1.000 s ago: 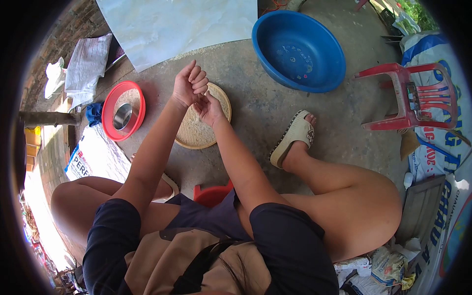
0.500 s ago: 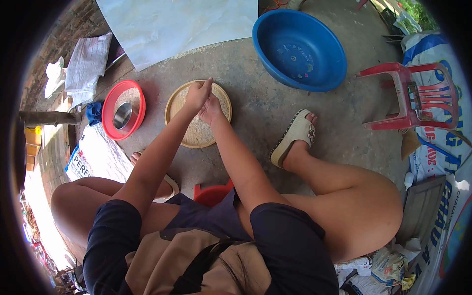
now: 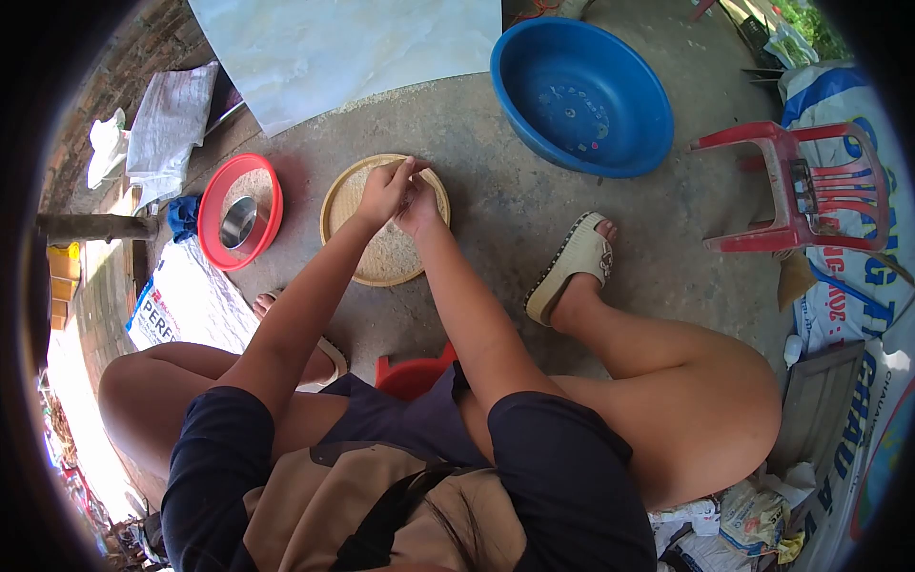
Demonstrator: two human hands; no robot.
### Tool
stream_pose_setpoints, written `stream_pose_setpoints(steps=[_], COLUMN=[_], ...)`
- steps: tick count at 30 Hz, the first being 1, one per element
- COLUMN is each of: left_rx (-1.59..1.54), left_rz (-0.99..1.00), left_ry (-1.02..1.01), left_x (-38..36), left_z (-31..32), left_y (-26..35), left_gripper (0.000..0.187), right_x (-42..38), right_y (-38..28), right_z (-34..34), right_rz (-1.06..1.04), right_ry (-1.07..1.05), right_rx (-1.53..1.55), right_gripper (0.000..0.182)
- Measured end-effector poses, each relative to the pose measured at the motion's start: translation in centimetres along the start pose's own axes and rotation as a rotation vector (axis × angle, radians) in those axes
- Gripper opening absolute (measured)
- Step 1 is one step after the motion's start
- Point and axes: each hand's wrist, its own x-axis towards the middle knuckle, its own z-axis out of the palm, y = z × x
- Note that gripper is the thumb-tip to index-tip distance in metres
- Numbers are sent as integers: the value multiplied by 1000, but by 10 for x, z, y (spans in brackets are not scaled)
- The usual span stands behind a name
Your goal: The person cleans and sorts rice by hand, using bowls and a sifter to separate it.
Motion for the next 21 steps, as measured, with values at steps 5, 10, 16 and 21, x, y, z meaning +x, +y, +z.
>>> stream_pose_setpoints(steps=[5, 10, 16, 21], left_rx=[387, 631, 764, 990], left_rz=[274, 291, 216, 183], left_ry=[7, -138, 51, 225], left_x=[-5, -8, 1, 11], left_z=[14, 22, 13, 3], left_y=[-23, -40, -47, -51], left_gripper=[39, 48, 47, 46], right_x=[-15, -8, -21, -20], right_y=[1, 8, 20, 20], right_z=[71, 56, 108, 113], right_rz=[-90, -78, -94, 43], right_ry=[71, -33, 110, 195], right_rx=[-131, -72, -122, -177], right_gripper=[40, 48, 50, 47])
